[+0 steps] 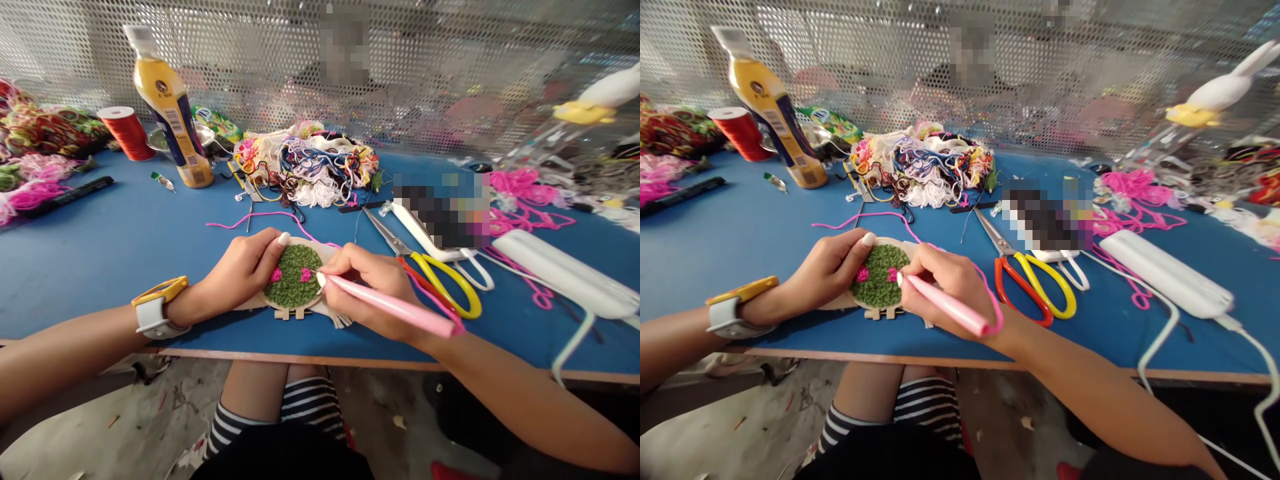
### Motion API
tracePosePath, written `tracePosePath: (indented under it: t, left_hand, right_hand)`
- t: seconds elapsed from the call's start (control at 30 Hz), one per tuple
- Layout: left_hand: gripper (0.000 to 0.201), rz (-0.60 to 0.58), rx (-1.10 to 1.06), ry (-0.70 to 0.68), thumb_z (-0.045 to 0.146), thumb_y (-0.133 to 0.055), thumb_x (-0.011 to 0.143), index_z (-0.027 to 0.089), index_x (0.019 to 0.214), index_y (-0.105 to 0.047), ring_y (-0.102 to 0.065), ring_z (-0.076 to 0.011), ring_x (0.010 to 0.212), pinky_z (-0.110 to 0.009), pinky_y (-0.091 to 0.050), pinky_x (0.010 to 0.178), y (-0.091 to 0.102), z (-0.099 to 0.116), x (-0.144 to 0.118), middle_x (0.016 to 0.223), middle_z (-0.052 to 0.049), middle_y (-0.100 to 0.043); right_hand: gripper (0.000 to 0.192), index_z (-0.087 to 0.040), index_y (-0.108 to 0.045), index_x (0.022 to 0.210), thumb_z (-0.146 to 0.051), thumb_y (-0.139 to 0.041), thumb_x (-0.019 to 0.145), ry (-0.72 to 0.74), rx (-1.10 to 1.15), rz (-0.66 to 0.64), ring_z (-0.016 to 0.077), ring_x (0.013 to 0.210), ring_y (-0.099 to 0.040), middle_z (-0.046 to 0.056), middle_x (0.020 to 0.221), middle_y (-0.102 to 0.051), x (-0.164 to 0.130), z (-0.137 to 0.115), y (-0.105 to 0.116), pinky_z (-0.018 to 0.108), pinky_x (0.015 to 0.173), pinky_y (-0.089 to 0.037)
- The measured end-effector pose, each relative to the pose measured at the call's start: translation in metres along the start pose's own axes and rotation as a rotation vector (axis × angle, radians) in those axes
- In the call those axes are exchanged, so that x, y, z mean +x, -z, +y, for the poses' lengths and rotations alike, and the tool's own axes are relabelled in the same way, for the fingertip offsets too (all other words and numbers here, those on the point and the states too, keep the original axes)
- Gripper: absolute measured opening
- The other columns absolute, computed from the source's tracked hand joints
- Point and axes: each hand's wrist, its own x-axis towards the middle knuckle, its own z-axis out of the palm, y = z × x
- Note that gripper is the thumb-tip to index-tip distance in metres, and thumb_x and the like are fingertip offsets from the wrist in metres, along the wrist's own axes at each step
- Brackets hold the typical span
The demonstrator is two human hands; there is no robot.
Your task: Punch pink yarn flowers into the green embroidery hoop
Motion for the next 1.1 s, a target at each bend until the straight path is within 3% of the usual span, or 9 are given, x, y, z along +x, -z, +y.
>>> tracePosePath:
  t: [0.1, 0.4, 0.77, 0.83, 0.97, 1.1]
  left_hand:
    - [0.033, 0.004, -0.003, -0.018, 0.029, -0.038, 0.099, 0.020, 0.067, -0.038, -0.034, -0.0086, 0.049, -0.023, -0.028, 0.050, 0.000, 0.000, 0.000, 0.054, 0.006, -0.037]
    - [0.034, -0.003, -0.003, -0.014, 0.030, -0.037, 0.099, 0.020, 0.067, -0.038, -0.034, -0.0089, 0.050, -0.024, -0.029, 0.051, 0.000, -0.001, 0.000, 0.055, 0.006, -0.037]
    - [0.031, 0.025, 0.012, -0.050, 0.026, -0.039, 0.099, 0.019, 0.068, -0.040, -0.034, -0.0072, 0.049, -0.020, -0.028, 0.049, 0.000, 0.002, -0.002, 0.055, 0.007, -0.037]
    - [0.030, 0.016, 0.013, -0.061, 0.025, -0.038, 0.099, 0.019, 0.070, -0.043, -0.035, -0.0072, 0.049, -0.020, -0.029, 0.049, 0.001, 0.003, -0.002, 0.056, 0.007, -0.039]
    - [0.029, 0.012, 0.006, -0.094, 0.025, -0.039, 0.099, 0.019, 0.072, -0.044, -0.035, -0.0070, 0.049, -0.019, -0.029, 0.048, 0.002, 0.002, -0.002, 0.055, 0.007, -0.038]
    - [0.031, 0.022, 0.005, -0.092, 0.024, -0.039, 0.099, 0.019, 0.069, -0.041, -0.032, -0.0069, 0.048, -0.019, -0.027, 0.047, 0.000, 0.000, -0.001, 0.054, 0.008, -0.035]
  right_hand:
    - [0.022, -0.022, -0.046, 0.069, -0.023, -0.056, 0.089, -0.019, 0.033, 0.033, 0.0104, 0.056, -0.050, -0.003, 0.062, -0.053, -0.004, 0.005, -0.001, 0.025, 0.053, -0.038]
    - [0.026, -0.023, -0.043, 0.073, -0.035, -0.053, 0.094, -0.031, 0.156, 0.090, 0.0123, 0.058, -0.051, -0.003, 0.064, -0.051, -0.008, 0.014, -0.005, 0.028, 0.057, -0.040]
    - [0.028, -0.021, -0.046, 0.065, -0.025, -0.059, 0.089, 0.024, -0.066, 0.132, 0.0090, 0.054, -0.048, -0.004, 0.059, -0.055, -0.001, 0.001, -0.004, 0.023, 0.051, -0.037]
    - [0.024, -0.020, -0.051, 0.067, -0.023, -0.060, 0.089, 0.075, -0.091, 0.090, 0.0096, 0.057, -0.053, -0.002, 0.063, -0.060, 0.003, -0.002, 0.002, 0.022, 0.054, -0.041]
    - [0.007, -0.020, -0.064, 0.086, -0.017, -0.059, 0.091, 0.167, -0.108, -0.134, 0.0134, 0.078, -0.065, 0.003, 0.084, -0.070, 0.012, -0.004, 0.020, 0.024, 0.069, -0.051]
    - [0.015, -0.019, -0.068, 0.097, -0.011, -0.056, 0.092, 0.242, -0.109, -0.220, 0.0137, 0.084, -0.067, 0.004, 0.091, -0.070, 0.015, -0.002, 0.028, 0.024, 0.075, -0.053]
